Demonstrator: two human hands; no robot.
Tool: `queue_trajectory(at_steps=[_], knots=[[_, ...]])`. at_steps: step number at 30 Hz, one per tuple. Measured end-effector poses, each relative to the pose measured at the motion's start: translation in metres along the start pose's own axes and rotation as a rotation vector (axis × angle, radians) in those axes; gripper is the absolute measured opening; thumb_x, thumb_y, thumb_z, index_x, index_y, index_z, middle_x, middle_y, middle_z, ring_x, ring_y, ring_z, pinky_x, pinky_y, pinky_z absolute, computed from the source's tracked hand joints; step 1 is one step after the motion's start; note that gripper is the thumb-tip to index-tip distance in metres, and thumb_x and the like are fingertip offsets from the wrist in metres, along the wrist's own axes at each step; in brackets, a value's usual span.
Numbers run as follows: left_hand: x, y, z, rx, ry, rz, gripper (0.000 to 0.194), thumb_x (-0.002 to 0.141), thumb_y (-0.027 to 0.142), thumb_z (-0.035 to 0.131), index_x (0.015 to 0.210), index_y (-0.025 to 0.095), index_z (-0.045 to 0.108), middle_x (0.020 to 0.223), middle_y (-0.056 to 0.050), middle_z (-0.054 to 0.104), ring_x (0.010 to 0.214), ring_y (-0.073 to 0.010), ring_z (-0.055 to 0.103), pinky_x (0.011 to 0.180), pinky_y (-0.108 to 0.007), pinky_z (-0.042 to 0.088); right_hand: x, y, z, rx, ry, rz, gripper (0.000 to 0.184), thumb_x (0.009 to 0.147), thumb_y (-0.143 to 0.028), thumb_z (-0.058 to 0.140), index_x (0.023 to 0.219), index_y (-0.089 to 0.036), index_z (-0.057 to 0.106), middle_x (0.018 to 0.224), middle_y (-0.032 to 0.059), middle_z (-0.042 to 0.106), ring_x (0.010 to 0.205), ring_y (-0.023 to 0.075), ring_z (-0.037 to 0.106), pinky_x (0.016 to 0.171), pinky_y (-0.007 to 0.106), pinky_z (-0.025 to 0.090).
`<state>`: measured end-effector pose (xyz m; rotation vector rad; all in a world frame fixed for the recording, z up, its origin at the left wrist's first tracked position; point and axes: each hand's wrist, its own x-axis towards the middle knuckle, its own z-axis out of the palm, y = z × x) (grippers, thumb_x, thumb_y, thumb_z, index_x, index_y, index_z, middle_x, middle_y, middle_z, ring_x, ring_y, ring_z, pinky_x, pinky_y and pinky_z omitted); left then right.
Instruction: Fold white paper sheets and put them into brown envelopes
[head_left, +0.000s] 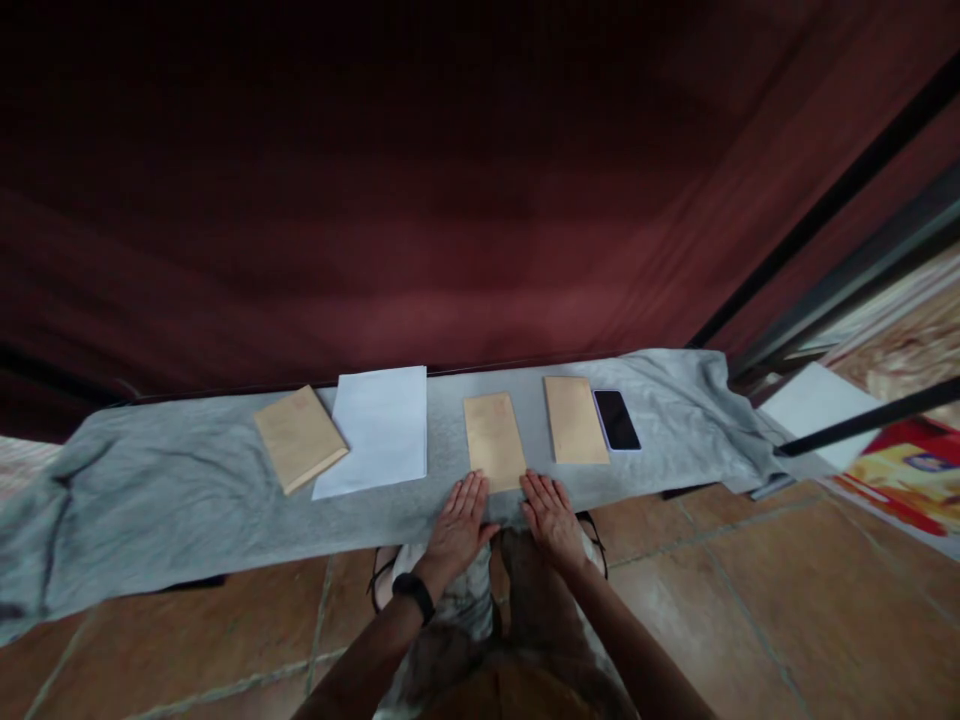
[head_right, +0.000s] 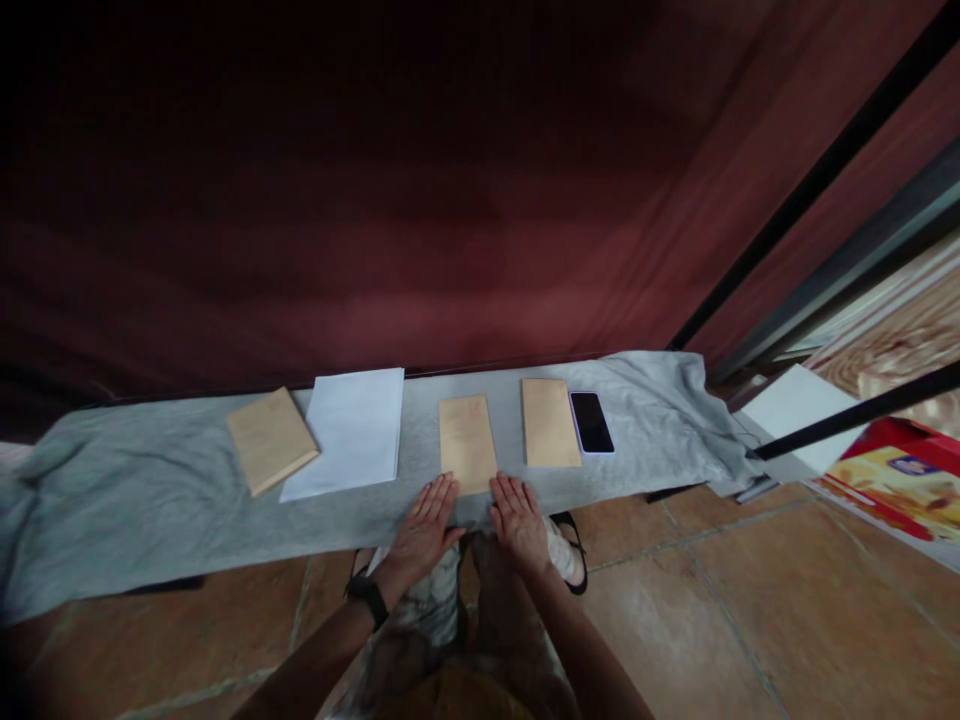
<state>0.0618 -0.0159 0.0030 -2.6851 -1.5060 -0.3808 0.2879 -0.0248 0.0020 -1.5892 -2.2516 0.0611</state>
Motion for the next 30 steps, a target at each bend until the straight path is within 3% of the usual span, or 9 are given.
queue_trajectory(at_steps=[3, 8, 18, 25, 30], knots=[[0.005, 0.017, 0.003, -0.004, 0.012, -0.069, 0.075, 0.097, 0.044, 0.049, 0.155, 0.007, 0.022, 0.160, -0.022, 0.031, 0.150, -0.0300, 0.027, 0.121, -0.050, 0.028, -0.002, 0.004, -0.001, 0.001, -0.027, 0.003, 0.051, 0.104, -0.027, 0.034, 0.154, -0.018, 0.036, 0.153, 0.0093, 0.047, 0.144, 0.0236, 0.039, 0.120, 0.048, 0.027], [0.014, 0.048, 0.010, -0.072, -0.057, -0.025, 0.074, 0.094, 0.037, 0.052, 0.156, 0.010, 0.021, 0.162, -0.017, 0.028, 0.152, -0.0273, 0.022, 0.123, -0.050, 0.024, -0.005, 0.004, 0.000, 0.023, -0.049, 0.010, 0.050, 0.104, -0.028, 0.032, 0.152, -0.016, 0.039, 0.154, 0.0110, 0.046, 0.147, 0.0249, 0.034, 0.120, 0.050, 0.025], [0.013, 0.047, 0.026, -0.109, -0.142, -0.048, 0.070, 0.088, 0.012, 0.039, 0.156, 0.006, 0.022, 0.161, -0.018, 0.029, 0.151, -0.0247, 0.025, 0.124, -0.048, 0.025, 0.012, -0.031, 0.011, 0.186, -0.086, -0.041, 0.054, 0.106, -0.033, 0.022, 0.152, -0.011, 0.037, 0.155, 0.0146, 0.044, 0.147, 0.0230, 0.032, 0.119, 0.048, 0.028], [0.004, 0.042, 0.011, -0.114, -0.197, 0.007, 0.086, 0.087, 0.034, 0.059, 0.154, -0.001, 0.019, 0.164, -0.024, 0.013, 0.153, -0.0319, 0.010, 0.126, -0.048, 0.014, -0.001, -0.010, 0.014, 0.075, -0.087, -0.119, 0.053, 0.105, -0.033, 0.028, 0.152, -0.011, 0.037, 0.157, 0.0150, 0.039, 0.148, 0.0252, 0.030, 0.119, 0.048, 0.025], [-0.003, 0.035, 0.005, -0.096, -0.190, -0.013, 0.085, 0.092, 0.047, 0.059, 0.154, 0.002, 0.023, 0.164, -0.024, 0.015, 0.153, -0.0325, 0.009, 0.125, -0.050, 0.015, -0.002, 0.000, 0.009, 0.029, -0.089, -0.119, 0.052, 0.105, -0.032, 0.028, 0.152, -0.013, 0.038, 0.156, 0.0139, 0.042, 0.145, 0.0247, 0.035, 0.119, 0.047, 0.024]])
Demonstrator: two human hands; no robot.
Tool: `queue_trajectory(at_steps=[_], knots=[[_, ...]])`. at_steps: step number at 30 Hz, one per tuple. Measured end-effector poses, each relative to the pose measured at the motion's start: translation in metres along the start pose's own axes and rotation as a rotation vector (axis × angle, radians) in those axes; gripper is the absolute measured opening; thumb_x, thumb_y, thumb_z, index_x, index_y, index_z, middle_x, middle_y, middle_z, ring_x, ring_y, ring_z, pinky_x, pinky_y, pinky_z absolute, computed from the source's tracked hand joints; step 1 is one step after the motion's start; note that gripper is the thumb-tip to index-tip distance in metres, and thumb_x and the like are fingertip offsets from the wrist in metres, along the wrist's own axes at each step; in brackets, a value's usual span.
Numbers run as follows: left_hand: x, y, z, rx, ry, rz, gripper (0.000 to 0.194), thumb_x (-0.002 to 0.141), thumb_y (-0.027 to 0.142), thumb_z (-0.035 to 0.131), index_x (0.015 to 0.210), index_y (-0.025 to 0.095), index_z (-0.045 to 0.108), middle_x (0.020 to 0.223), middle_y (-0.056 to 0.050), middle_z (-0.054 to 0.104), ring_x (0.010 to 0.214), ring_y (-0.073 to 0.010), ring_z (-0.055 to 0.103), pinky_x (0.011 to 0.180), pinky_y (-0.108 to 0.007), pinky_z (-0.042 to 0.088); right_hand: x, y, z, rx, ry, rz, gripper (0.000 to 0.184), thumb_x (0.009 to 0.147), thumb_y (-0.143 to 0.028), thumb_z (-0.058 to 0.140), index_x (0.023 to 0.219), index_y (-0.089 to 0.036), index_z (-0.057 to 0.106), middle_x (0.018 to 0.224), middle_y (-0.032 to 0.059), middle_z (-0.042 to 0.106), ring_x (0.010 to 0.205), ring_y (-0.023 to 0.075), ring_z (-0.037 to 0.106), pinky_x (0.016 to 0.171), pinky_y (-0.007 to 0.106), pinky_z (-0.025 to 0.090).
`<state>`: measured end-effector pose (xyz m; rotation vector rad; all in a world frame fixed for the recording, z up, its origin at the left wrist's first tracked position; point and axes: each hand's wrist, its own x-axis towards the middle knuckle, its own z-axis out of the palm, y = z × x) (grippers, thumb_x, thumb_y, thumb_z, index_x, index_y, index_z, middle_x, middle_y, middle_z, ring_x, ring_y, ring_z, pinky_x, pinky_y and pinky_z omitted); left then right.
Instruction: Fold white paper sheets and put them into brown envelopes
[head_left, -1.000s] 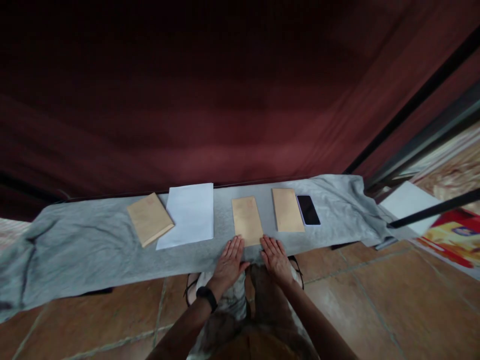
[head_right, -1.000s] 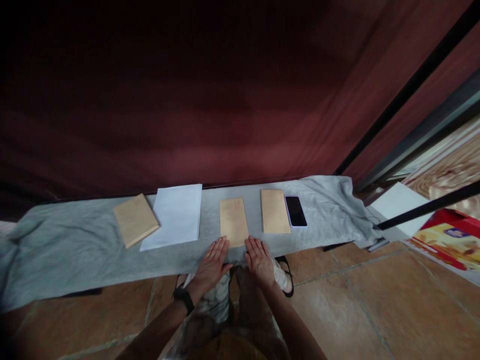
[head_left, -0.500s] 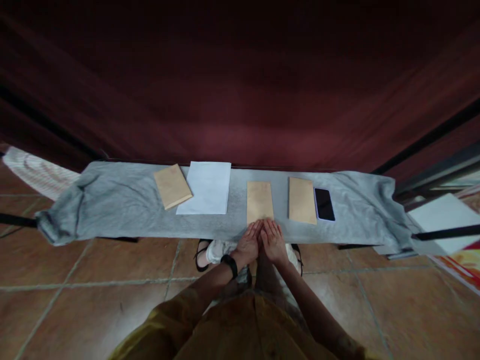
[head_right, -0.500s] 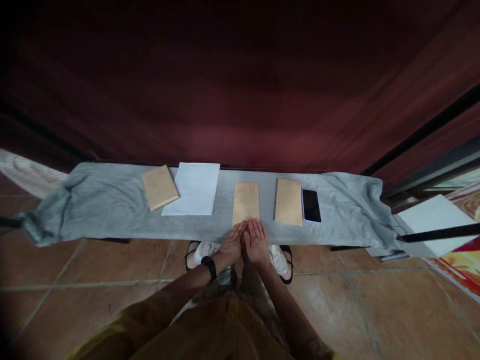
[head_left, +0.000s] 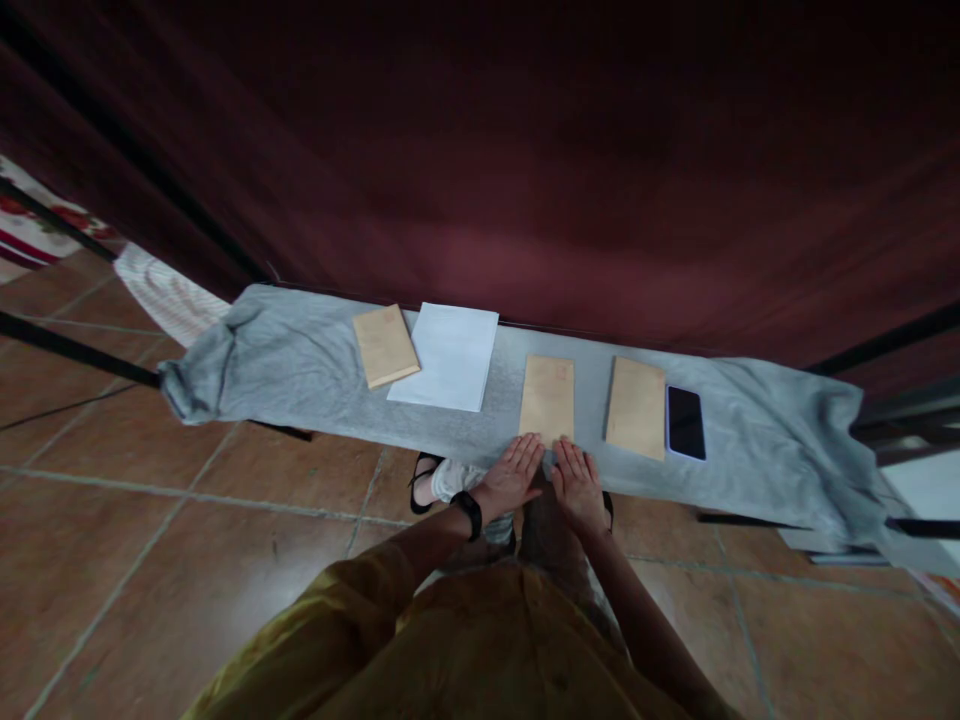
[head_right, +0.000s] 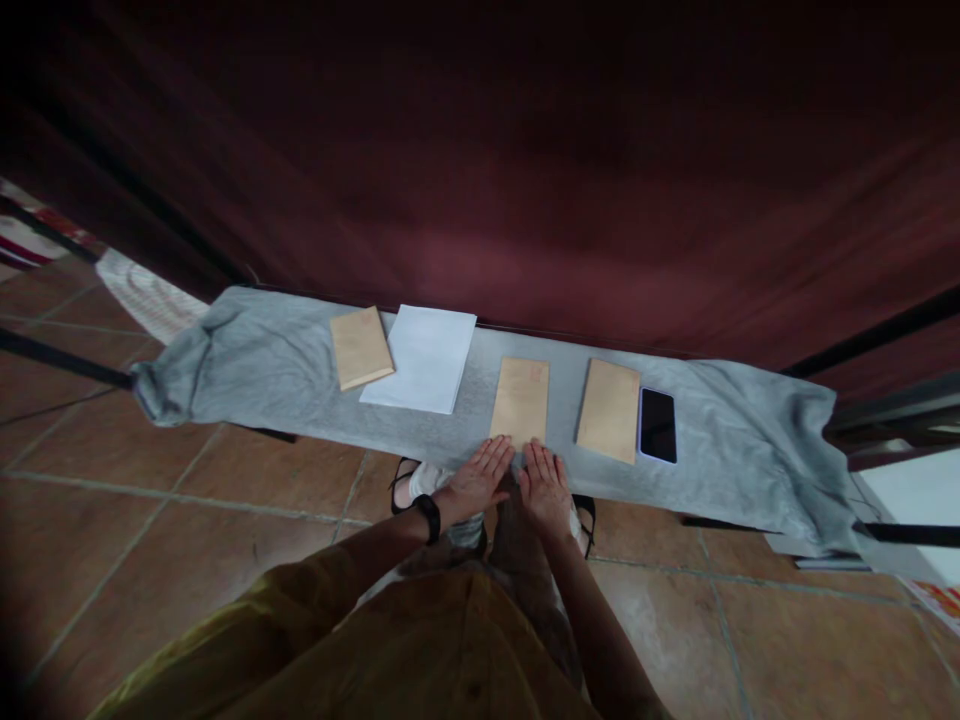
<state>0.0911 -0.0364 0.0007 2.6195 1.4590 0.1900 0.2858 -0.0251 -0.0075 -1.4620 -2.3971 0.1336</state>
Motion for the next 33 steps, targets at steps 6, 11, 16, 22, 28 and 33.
queue_trajectory(at_steps=[6, 11, 16, 22, 28, 33], knots=[[-0.006, -0.005, -0.006, 0.073, -0.006, -0.020, 0.087, 0.092, 0.053, 0.059, 0.152, -0.001, 0.026, 0.162, -0.027, 0.018, 0.152, -0.0345, 0.012, 0.125, -0.048, 0.017, -0.003, -0.001, 0.001, -0.052, -0.003, 0.011, 0.054, 0.104, -0.031, 0.031, 0.155, -0.013, 0.033, 0.158, 0.0137, 0.039, 0.146, 0.0252, 0.034, 0.120, 0.048, 0.022], [-0.005, -0.002, -0.008, 0.134, -0.030, -0.027, 0.087, 0.093, 0.055, 0.055, 0.151, -0.003, 0.026, 0.161, -0.029, 0.016, 0.152, -0.0359, 0.014, 0.125, -0.050, 0.017, -0.008, -0.001, 0.003, -0.080, 0.007, 0.026, 0.056, 0.104, -0.033, 0.032, 0.156, -0.013, 0.030, 0.159, 0.0148, 0.036, 0.146, 0.0259, 0.033, 0.119, 0.048, 0.022], [-0.003, -0.001, -0.007, 0.143, -0.042, -0.041, 0.087, 0.093, 0.055, 0.053, 0.151, -0.004, 0.026, 0.162, -0.028, 0.017, 0.152, -0.0359, 0.014, 0.125, -0.049, 0.016, -0.012, 0.000, 0.001, -0.030, 0.045, 0.061, 0.053, 0.105, -0.033, 0.029, 0.152, -0.011, 0.037, 0.156, 0.0158, 0.042, 0.145, 0.0259, 0.035, 0.120, 0.047, 0.022], [-0.004, -0.004, -0.004, 0.095, -0.015, -0.037, 0.078, 0.095, 0.043, 0.050, 0.153, -0.001, 0.023, 0.162, -0.027, 0.019, 0.152, -0.0325, 0.016, 0.125, -0.051, 0.018, 0.005, -0.013, 0.000, 0.064, 0.075, 0.082, 0.051, 0.105, -0.033, 0.027, 0.146, -0.011, 0.047, 0.150, 0.0162, 0.049, 0.145, 0.0268, 0.036, 0.120, 0.054, 0.023], [-0.003, -0.008, -0.007, -0.024, 0.103, -0.081, 0.057, 0.097, 0.023, 0.035, 0.152, 0.009, 0.032, 0.159, -0.018, 0.036, 0.149, -0.0249, 0.030, 0.123, -0.049, 0.024, 0.013, -0.025, 0.006, 0.086, -0.009, -0.045, 0.052, 0.102, -0.027, 0.034, 0.151, -0.012, 0.038, 0.157, 0.0139, 0.041, 0.148, 0.0226, 0.031, 0.121, 0.048, 0.026], [0.028, -0.009, -0.011, -0.134, 0.129, -0.156, 0.051, 0.102, 0.026, 0.029, 0.150, 0.012, 0.039, 0.157, -0.013, 0.041, 0.148, -0.0202, 0.032, 0.122, -0.043, 0.029, 0.010, -0.025, 0.008, 0.067, 0.016, -0.012, 0.055, 0.097, -0.019, 0.039, 0.152, -0.012, 0.038, 0.154, 0.0133, 0.045, 0.147, 0.0238, 0.034, 0.122, 0.050, 0.026]])
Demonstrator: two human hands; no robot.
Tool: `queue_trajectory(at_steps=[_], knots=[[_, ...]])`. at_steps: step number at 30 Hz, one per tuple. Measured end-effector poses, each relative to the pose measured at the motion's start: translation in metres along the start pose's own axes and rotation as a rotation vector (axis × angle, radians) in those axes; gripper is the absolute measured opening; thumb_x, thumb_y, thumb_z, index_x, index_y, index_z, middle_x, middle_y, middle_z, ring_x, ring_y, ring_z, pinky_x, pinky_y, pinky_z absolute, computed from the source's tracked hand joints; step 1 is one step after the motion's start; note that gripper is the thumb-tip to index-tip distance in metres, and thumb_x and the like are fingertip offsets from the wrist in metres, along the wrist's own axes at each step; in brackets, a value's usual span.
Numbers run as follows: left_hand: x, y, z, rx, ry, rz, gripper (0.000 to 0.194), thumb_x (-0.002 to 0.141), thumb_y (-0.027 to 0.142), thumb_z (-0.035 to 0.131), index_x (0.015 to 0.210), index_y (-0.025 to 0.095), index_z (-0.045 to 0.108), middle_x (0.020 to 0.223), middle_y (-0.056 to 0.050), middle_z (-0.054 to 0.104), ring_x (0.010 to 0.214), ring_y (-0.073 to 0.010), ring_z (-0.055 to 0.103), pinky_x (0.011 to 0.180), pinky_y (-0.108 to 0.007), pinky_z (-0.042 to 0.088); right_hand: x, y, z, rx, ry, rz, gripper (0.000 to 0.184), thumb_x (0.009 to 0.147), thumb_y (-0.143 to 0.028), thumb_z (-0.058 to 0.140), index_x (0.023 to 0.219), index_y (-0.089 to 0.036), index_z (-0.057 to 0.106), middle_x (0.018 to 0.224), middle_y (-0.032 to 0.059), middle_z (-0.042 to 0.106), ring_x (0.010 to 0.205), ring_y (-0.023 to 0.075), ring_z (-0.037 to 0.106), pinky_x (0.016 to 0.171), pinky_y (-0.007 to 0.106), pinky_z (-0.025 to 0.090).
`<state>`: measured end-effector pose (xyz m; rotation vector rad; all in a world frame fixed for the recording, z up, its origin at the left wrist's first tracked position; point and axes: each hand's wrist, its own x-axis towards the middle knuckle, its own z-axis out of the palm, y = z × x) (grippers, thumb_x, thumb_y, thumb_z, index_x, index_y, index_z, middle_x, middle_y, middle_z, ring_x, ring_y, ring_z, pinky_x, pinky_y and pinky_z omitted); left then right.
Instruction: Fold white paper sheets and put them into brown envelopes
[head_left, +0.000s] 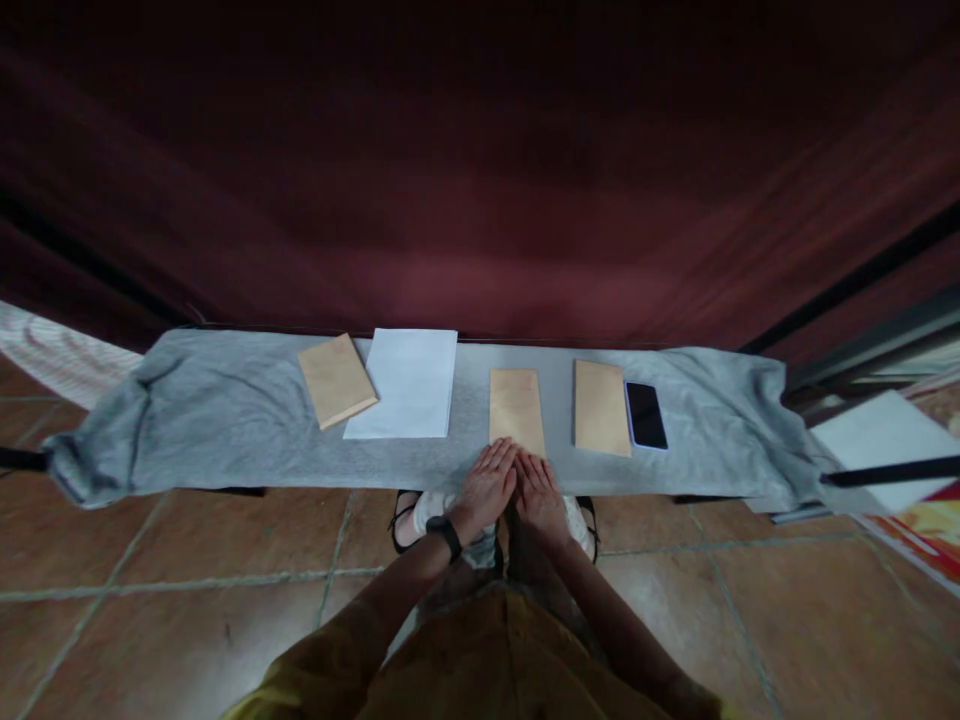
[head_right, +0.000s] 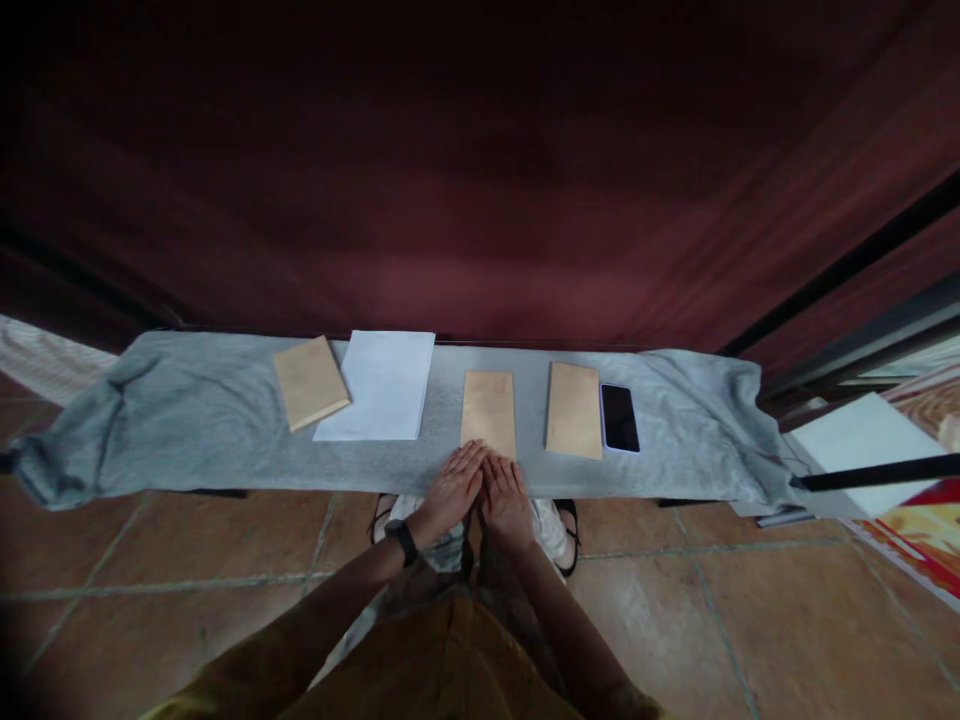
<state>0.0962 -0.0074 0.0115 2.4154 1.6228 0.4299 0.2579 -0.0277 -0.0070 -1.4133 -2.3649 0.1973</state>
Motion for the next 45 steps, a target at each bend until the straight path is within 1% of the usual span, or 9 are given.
queue_trajectory(at_steps=[6, 11, 15, 19, 22, 28, 36, 39, 45], knots=[[0.067, -0.002, 0.013, 0.050, -0.034, 0.016, 0.056, 0.102, 0.038, 0.032, 0.153, 0.015, 0.034, 0.162, -0.009, 0.032, 0.152, -0.0231, 0.021, 0.124, -0.047, 0.022, 0.000, 0.005, 0.003, 0.031, 0.029, -0.059, 0.052, 0.092, -0.012, 0.044, 0.144, -0.013, 0.050, 0.145, 0.0144, 0.056, 0.143, 0.0256, 0.040, 0.119, 0.052, 0.033], [0.113, -0.022, 0.016, 0.116, -0.004, 0.044, 0.058, 0.101, 0.042, 0.036, 0.154, 0.018, 0.034, 0.163, -0.007, 0.031, 0.153, -0.0235, 0.018, 0.125, -0.048, 0.016, 0.003, 0.004, 0.002, 0.044, 0.031, -0.024, 0.060, 0.096, -0.012, 0.042, 0.155, -0.018, 0.033, 0.154, 0.0113, 0.045, 0.145, 0.0242, 0.037, 0.118, 0.051, 0.036], [0.139, -0.034, 0.017, 0.141, 0.022, 0.037, 0.062, 0.100, 0.046, 0.037, 0.155, 0.019, 0.031, 0.164, -0.007, 0.027, 0.154, -0.0243, 0.014, 0.126, -0.049, 0.012, 0.005, 0.003, 0.001, 0.047, 0.009, -0.017, 0.068, 0.094, -0.009, 0.042, 0.158, -0.020, 0.022, 0.159, 0.0099, 0.038, 0.147, 0.0228, 0.034, 0.118, 0.050, 0.035], [0.159, -0.039, 0.022, 0.136, 0.007, 0.027, 0.063, 0.101, 0.046, 0.033, 0.157, 0.019, 0.026, 0.163, -0.006, 0.030, 0.154, -0.0217, 0.014, 0.127, -0.048, 0.009, 0.006, 0.002, 0.001, 0.051, 0.008, -0.013, 0.074, 0.089, -0.005, 0.042, 0.159, -0.020, 0.021, 0.160, 0.0089, 0.036, 0.147, 0.0230, 0.034, 0.120, 0.050, 0.034], [0.169, -0.041, 0.026, 0.112, 0.040, 0.025, 0.062, 0.101, 0.044, 0.032, 0.158, 0.021, 0.025, 0.162, -0.005, 0.033, 0.153, -0.0211, 0.016, 0.126, -0.049, 0.009, 0.007, 0.001, -0.001, 0.051, 0.002, -0.009, 0.077, 0.086, -0.003, 0.043, 0.158, -0.020, 0.022, 0.160, 0.0088, 0.036, 0.146, 0.0238, 0.035, 0.119, 0.050, 0.035], [0.161, -0.045, 0.026, 0.093, 0.016, 0.129, 0.058, 0.100, 0.035, 0.032, 0.156, 0.020, 0.028, 0.161, -0.006, 0.035, 0.151, -0.0192, 0.025, 0.126, -0.046, 0.016, 0.009, -0.001, -0.007, 0.021, -0.033, 0.001, 0.077, 0.085, -0.004, 0.044, 0.158, -0.019, 0.025, 0.160, 0.0087, 0.035, 0.147, 0.0238, 0.035, 0.119, 0.049, 0.035], [0.129, -0.042, 0.016, 0.101, -0.074, 0.286, 0.054, 0.104, 0.039, 0.029, 0.153, 0.018, 0.035, 0.161, -0.007, 0.035, 0.150, -0.0183, 0.026, 0.125, -0.042, 0.018, 0.004, 0.002, 0.003, -0.003, -0.003, -0.018, 0.071, 0.089, -0.007, 0.046, 0.157, -0.018, 0.027, 0.158, 0.0103, 0.039, 0.146, 0.0240, 0.035, 0.119, 0.049, 0.035], [0.117, -0.037, 0.013, 0.089, -0.121, 0.304, 0.056, 0.104, 0.044, 0.029, 0.153, 0.016, 0.034, 0.162, -0.008, 0.033, 0.151, -0.0188, 0.025, 0.125, -0.042, 0.018, 0.003, 0.003, 0.007, -0.004, 0.019, -0.018, 0.067, 0.088, -0.007, 0.048, 0.153, -0.015, 0.035, 0.153, 0.0122, 0.047, 0.145, 0.0243, 0.038, 0.119, 0.050, 0.035], [0.089, -0.026, 0.007, 0.047, -0.198, 0.321, 0.061, 0.105, 0.050, 0.024, 0.156, 0.017, 0.028, 0.162, -0.008, 0.031, 0.152, -0.0171, 0.021, 0.124, -0.041, 0.016, 0.002, 0.002, 0.002, 0.046, 0.056, -0.021, 0.046, 0.094, -0.014, 0.047, 0.139, -0.015, 0.055, 0.142, 0.0130, 0.059, 0.140, 0.0255, 0.045, 0.117, 0.053, 0.037]])
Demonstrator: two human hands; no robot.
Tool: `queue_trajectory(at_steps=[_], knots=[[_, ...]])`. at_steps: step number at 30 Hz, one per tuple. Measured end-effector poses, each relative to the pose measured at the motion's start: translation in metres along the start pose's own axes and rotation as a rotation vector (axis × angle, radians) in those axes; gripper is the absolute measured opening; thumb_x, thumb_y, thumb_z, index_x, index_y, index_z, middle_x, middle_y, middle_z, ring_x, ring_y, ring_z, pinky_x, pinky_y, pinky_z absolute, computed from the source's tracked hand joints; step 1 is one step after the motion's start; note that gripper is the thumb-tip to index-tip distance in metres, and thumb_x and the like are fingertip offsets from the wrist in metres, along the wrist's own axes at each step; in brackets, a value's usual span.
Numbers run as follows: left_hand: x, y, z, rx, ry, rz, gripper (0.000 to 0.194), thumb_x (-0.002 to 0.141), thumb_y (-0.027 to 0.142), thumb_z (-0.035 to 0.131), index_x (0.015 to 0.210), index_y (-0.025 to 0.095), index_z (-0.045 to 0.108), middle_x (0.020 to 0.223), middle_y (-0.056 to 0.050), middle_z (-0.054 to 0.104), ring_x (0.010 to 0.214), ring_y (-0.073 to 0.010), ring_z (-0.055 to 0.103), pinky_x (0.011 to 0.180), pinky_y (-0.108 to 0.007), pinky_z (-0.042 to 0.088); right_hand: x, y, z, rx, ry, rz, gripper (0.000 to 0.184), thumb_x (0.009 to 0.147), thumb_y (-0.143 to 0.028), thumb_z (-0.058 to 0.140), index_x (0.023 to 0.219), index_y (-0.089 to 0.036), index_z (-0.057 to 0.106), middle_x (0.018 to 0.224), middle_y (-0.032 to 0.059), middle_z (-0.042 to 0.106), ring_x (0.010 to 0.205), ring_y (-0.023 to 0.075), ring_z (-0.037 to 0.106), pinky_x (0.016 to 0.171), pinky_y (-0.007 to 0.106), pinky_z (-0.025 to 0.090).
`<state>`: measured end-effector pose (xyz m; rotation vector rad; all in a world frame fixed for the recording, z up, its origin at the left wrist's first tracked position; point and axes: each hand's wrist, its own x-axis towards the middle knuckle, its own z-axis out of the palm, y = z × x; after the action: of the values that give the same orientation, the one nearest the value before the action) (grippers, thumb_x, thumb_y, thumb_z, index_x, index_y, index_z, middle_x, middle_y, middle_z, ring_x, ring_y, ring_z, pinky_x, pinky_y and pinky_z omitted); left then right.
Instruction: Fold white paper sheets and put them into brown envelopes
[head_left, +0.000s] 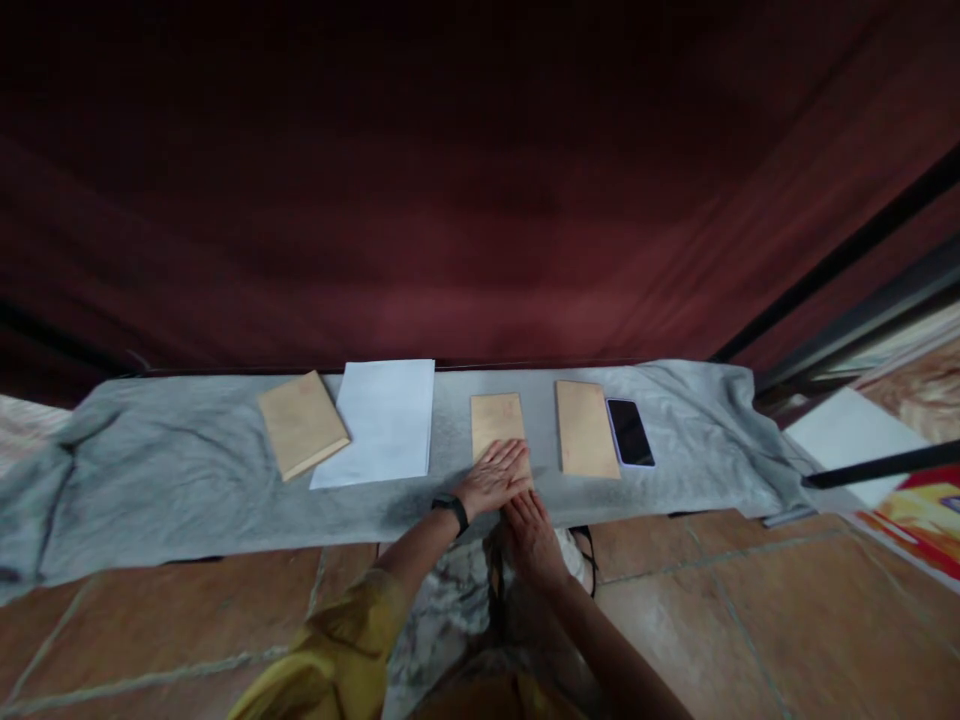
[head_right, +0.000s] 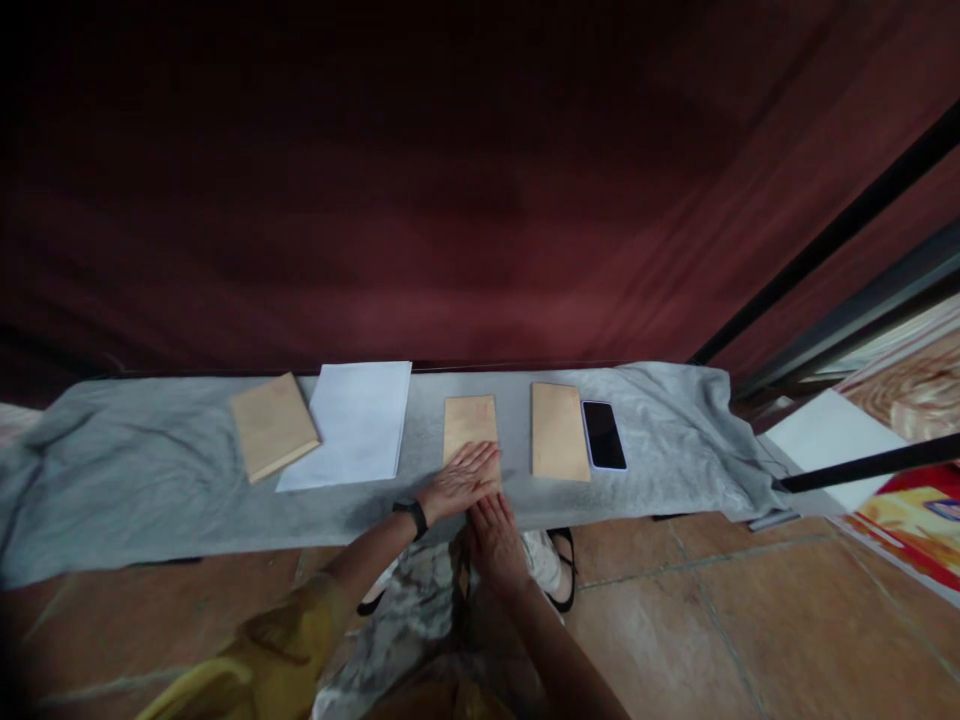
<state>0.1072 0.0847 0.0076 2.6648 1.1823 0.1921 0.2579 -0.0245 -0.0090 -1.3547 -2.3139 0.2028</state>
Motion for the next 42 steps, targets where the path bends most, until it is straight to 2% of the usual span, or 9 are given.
queue_trajectory(at_steps=[6, 10, 14, 20, 23, 28, 33, 38, 42], knots=[[-0.042, 0.013, -0.004, -0.068, 0.032, -0.017, 0.061, 0.105, 0.052, 0.025, 0.157, 0.020, 0.024, 0.164, -0.006, 0.028, 0.153, -0.0160, 0.018, 0.125, -0.038, 0.015, -0.005, 0.004, 0.001, -0.014, -0.028, -0.045, 0.044, 0.096, -0.015, 0.041, 0.138, -0.013, 0.055, 0.145, 0.0141, 0.056, 0.142, 0.0252, 0.040, 0.119, 0.053, 0.033], [-0.074, 0.017, -0.009, -0.039, 0.056, 0.024, 0.067, 0.102, 0.058, 0.032, 0.157, 0.020, 0.024, 0.164, -0.009, 0.026, 0.153, -0.0187, 0.016, 0.125, -0.040, 0.013, -0.008, 0.010, 0.002, -0.054, -0.045, -0.092, 0.051, 0.099, -0.018, 0.037, 0.150, -0.014, 0.041, 0.152, 0.0141, 0.048, 0.146, 0.0244, 0.035, 0.119, 0.052, 0.032], [-0.098, 0.016, -0.014, 0.008, 0.036, 0.040, 0.072, 0.099, 0.060, 0.038, 0.156, 0.019, 0.025, 0.164, -0.011, 0.026, 0.153, -0.0214, 0.016, 0.125, -0.041, 0.015, -0.014, 0.021, -0.007, -0.103, -0.040, -0.033, 0.055, 0.103, -0.027, 0.035, 0.156, -0.015, 0.030, 0.155, 0.0132, 0.044, 0.144, 0.0240, 0.039, 0.119, 0.048, 0.032], [-0.109, 0.012, -0.017, 0.071, 0.022, 0.029, 0.073, 0.100, 0.056, 0.041, 0.157, 0.015, 0.022, 0.164, -0.013, 0.026, 0.153, -0.0221, 0.018, 0.124, -0.040, 0.019, -0.016, 0.033, -0.022, -0.114, -0.009, 0.055, 0.050, 0.105, -0.033, 0.033, 0.151, -0.015, 0.041, 0.150, 0.0132, 0.050, 0.143, 0.0256, 0.042, 0.119, 0.050, 0.031], [-0.109, 0.011, -0.015, 0.076, 0.031, 0.032, 0.074, 0.099, 0.057, 0.042, 0.157, 0.015, 0.023, 0.164, -0.013, 0.027, 0.153, -0.0224, 0.020, 0.123, -0.040, 0.020, 0.003, 0.024, -0.017, -0.070, 0.006, 0.045, 0.050, 0.105, -0.033, 0.032, 0.149, -0.015, 0.045, 0.149, 0.0133, 0.051, 0.144, 0.0257, 0.040, 0.119, 0.050, 0.031], [-0.110, 0.008, -0.011, 0.096, 0.026, 0.044, 0.074, 0.099, 0.060, 0.039, 0.156, 0.016, 0.025, 0.164, -0.013, 0.025, 0.152, -0.0232, 0.021, 0.123, -0.040, 0.019, 0.056, 0.017, 0.006, -0.058, -0.022, 0.016, 0.050, 0.105, -0.032, 0.027, 0.152, -0.018, 0.040, 0.153, 0.0117, 0.046, 0.145, 0.0219, 0.039, 0.118, 0.047, 0.032], [-0.110, 0.007, -0.007, 0.118, 0.035, 0.051, 0.075, 0.098, 0.060, 0.042, 0.157, 0.018, 0.024, 0.165, -0.013, 0.024, 0.153, -0.0249, 0.020, 0.123, -0.042, 0.019, 0.104, 0.041, 0.022, -0.150, -0.047, 0.087, 0.050, 0.104, -0.030, 0.029, 0.150, -0.015, 0.042, 0.157, 0.0129, 0.040, 0.147, 0.0237, 0.034, 0.119, 0.045, 0.028], [-0.108, 0.007, -0.006, 0.101, -0.001, 0.033, 0.060, 0.101, 0.034, 0.044, 0.156, 0.020, 0.025, 0.164, -0.012, 0.026, 0.152, -0.0231, 0.022, 0.123, -0.043, 0.022, 0.144, 0.063, 0.026, -0.169, -0.088, 0.143, 0.055, 0.104, -0.036, 0.031, 0.153, -0.011, 0.037, 0.159, 0.0164, 0.035, 0.147, 0.0266, 0.034, 0.119, 0.047, 0.025], [-0.107, 0.008, -0.006, 0.050, -0.039, 0.033, 0.069, 0.097, 0.040, 0.051, 0.157, 0.018, 0.023, 0.166, -0.013, 0.020, 0.153, -0.0252, 0.018, 0.124, -0.044, 0.019, 0.157, 0.067, 0.031, -0.180, -0.078, 0.177, 0.060, 0.104, -0.040, 0.027, 0.152, -0.006, 0.037, 0.158, 0.0204, 0.035, 0.146, 0.0310, 0.034, 0.118, 0.051, 0.024]])
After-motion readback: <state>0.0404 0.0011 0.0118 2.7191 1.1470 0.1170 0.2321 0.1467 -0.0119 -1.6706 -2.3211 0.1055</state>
